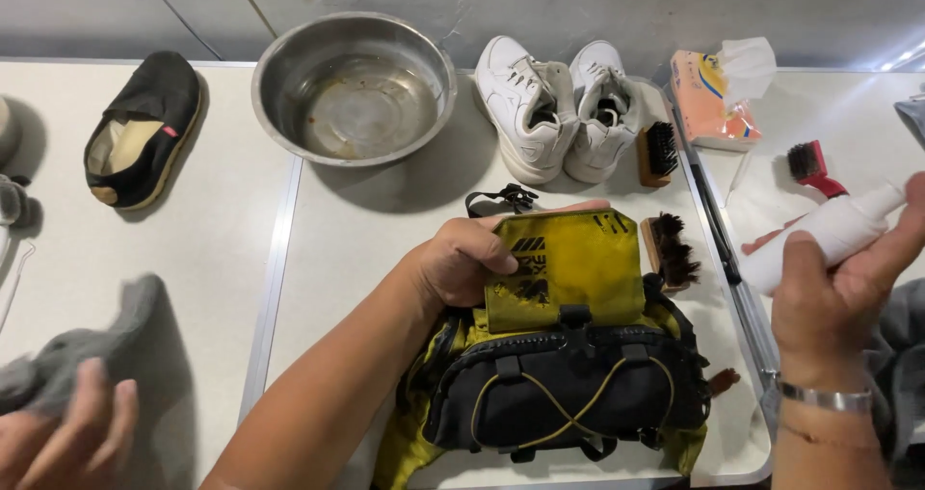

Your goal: Cleaning a small yellow pouch using cleaning foam, a brush, and a cloth on a workbench.

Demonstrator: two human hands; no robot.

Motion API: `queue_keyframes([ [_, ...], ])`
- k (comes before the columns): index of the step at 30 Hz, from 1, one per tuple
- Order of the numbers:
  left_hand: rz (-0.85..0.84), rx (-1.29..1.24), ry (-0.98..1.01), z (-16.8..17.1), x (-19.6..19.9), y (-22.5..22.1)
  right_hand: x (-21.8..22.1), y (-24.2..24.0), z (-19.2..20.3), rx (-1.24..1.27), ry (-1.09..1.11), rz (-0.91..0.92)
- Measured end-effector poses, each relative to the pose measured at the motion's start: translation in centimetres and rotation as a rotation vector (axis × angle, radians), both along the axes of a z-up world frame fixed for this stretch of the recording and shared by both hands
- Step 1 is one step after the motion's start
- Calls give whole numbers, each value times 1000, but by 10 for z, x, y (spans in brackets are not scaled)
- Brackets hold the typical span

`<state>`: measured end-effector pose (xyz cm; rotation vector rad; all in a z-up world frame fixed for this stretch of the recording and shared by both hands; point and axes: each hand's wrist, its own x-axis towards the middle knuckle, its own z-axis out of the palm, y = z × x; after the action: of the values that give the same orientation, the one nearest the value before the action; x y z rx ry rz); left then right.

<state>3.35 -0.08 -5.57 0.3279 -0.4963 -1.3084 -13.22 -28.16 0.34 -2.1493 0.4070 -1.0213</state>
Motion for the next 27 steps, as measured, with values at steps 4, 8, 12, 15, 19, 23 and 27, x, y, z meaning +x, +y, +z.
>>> queue_keyframes([
  [4,-74,-29,-90,6,6,6,-15,53,31,166,48,407],
  [8,-51,191,-450,39,19,22,-23,77,37,102,184,416],
  [12,51,248,-716,57,17,24,-9,90,45,-309,290,517],
  [15,133,356,-565,57,10,17,5,102,56,-414,344,599],
  [19,189,378,-521,41,18,16,15,114,61,-589,392,612],
  [23,130,359,-418,64,17,32,17,121,59,-622,331,647],
  [27,161,336,-387,70,15,35,20,121,50,-819,341,550],
])
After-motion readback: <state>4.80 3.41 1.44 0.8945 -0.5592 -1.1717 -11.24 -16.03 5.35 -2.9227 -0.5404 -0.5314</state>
